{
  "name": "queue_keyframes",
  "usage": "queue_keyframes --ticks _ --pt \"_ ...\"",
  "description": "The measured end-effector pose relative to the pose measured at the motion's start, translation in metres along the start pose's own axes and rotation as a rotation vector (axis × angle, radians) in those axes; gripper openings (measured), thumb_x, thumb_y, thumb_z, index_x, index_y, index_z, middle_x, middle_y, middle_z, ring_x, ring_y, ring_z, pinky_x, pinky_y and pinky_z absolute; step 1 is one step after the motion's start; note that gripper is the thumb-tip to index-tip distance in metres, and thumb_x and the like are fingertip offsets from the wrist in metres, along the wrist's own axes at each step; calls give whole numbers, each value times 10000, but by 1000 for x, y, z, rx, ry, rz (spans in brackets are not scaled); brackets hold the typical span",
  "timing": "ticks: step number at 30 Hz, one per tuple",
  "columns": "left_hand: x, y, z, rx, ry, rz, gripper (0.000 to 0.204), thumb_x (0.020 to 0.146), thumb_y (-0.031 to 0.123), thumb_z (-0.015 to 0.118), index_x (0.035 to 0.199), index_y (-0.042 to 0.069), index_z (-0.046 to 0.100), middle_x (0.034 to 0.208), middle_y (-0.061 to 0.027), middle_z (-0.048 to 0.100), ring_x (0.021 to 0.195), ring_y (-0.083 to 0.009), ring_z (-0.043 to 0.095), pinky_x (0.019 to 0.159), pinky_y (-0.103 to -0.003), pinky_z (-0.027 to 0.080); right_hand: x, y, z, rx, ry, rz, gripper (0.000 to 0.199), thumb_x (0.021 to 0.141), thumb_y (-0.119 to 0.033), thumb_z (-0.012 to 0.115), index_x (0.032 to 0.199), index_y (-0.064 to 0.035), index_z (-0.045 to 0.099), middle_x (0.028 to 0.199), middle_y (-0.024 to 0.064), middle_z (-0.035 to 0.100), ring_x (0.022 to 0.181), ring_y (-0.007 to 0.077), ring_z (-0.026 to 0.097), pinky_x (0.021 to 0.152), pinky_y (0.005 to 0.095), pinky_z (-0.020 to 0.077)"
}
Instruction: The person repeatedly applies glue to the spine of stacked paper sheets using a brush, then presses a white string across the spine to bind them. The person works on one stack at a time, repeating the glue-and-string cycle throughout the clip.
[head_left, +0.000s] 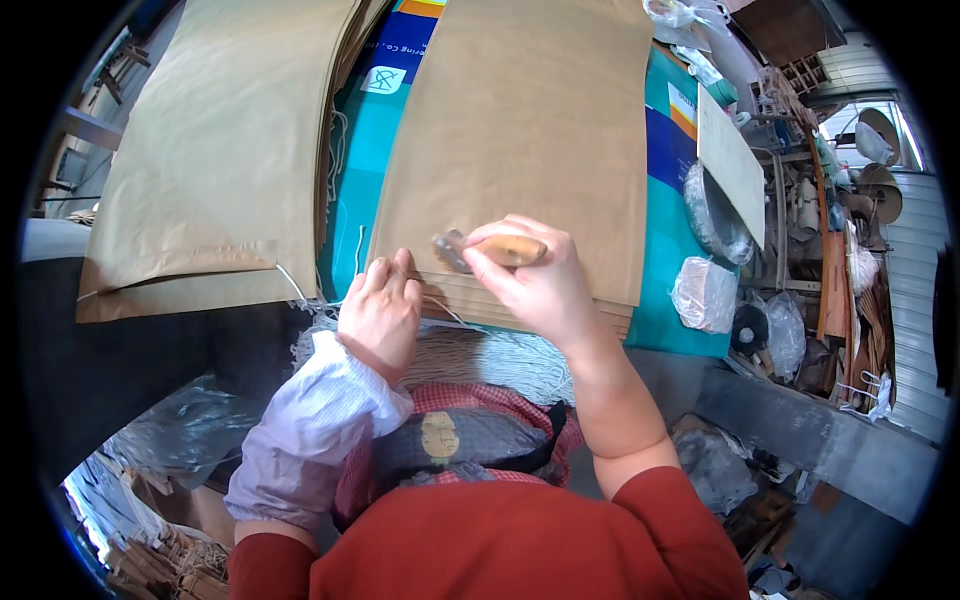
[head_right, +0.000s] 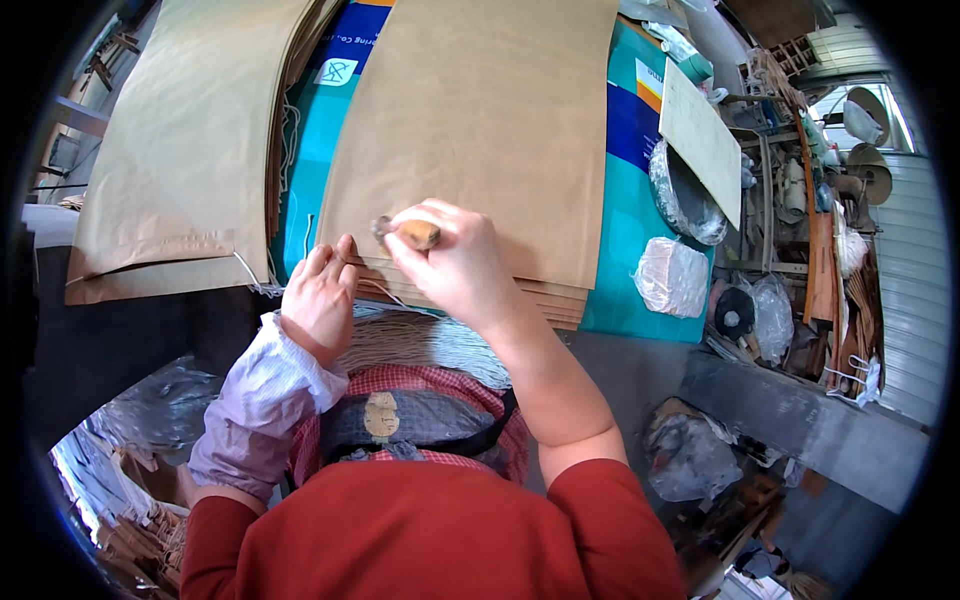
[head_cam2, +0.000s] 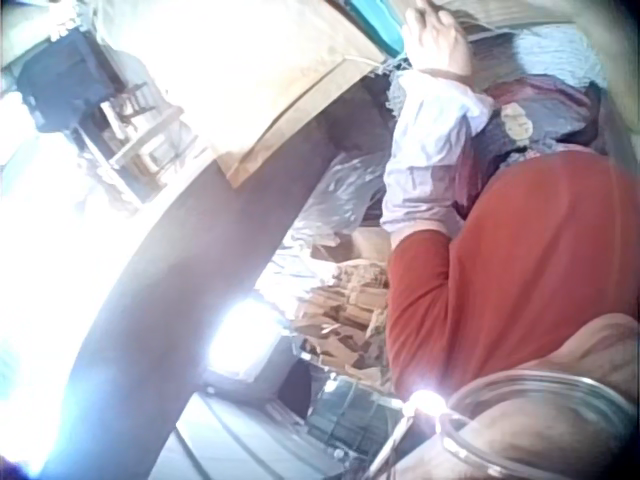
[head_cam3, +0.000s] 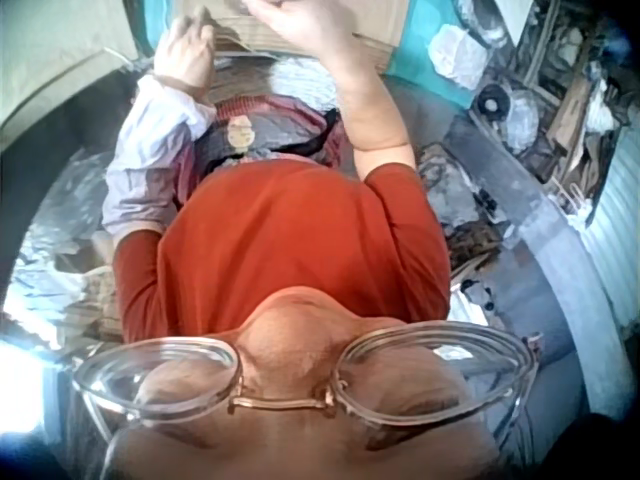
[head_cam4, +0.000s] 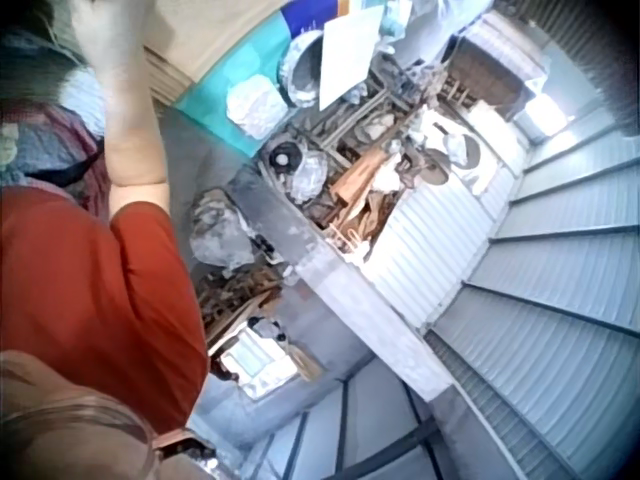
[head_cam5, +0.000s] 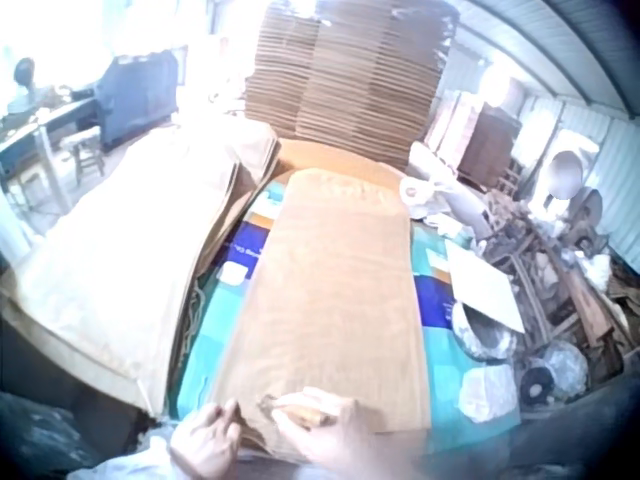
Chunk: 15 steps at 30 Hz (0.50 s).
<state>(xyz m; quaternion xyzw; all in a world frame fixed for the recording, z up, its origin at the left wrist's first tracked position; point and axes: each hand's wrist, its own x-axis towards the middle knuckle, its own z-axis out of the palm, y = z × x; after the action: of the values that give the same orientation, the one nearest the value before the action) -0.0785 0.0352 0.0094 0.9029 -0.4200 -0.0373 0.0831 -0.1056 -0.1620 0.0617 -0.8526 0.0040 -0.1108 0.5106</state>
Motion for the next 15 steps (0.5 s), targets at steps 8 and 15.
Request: queue_keyframes --ticks 8,15 --pt "3 -1 2 -27 -145 -45 332 677 58 565 995 -38 573 1321 -203 488 1145 -304 473 965 -361 391 -52 61 -88 -208 215 378 130 772 -130 643 686 -35 627 590 81 616 543 176 616 521 306 470" --pt "7 5 4 -28 -64 -26 204 725 -13 540 919 -56 587 1274 -242 523 1093 -358 507 953 -406 411 -51 71 -103 -690 271 293 135 699 -131 616 626 -25 576 583 152 582 549 334 585 512 401 470"
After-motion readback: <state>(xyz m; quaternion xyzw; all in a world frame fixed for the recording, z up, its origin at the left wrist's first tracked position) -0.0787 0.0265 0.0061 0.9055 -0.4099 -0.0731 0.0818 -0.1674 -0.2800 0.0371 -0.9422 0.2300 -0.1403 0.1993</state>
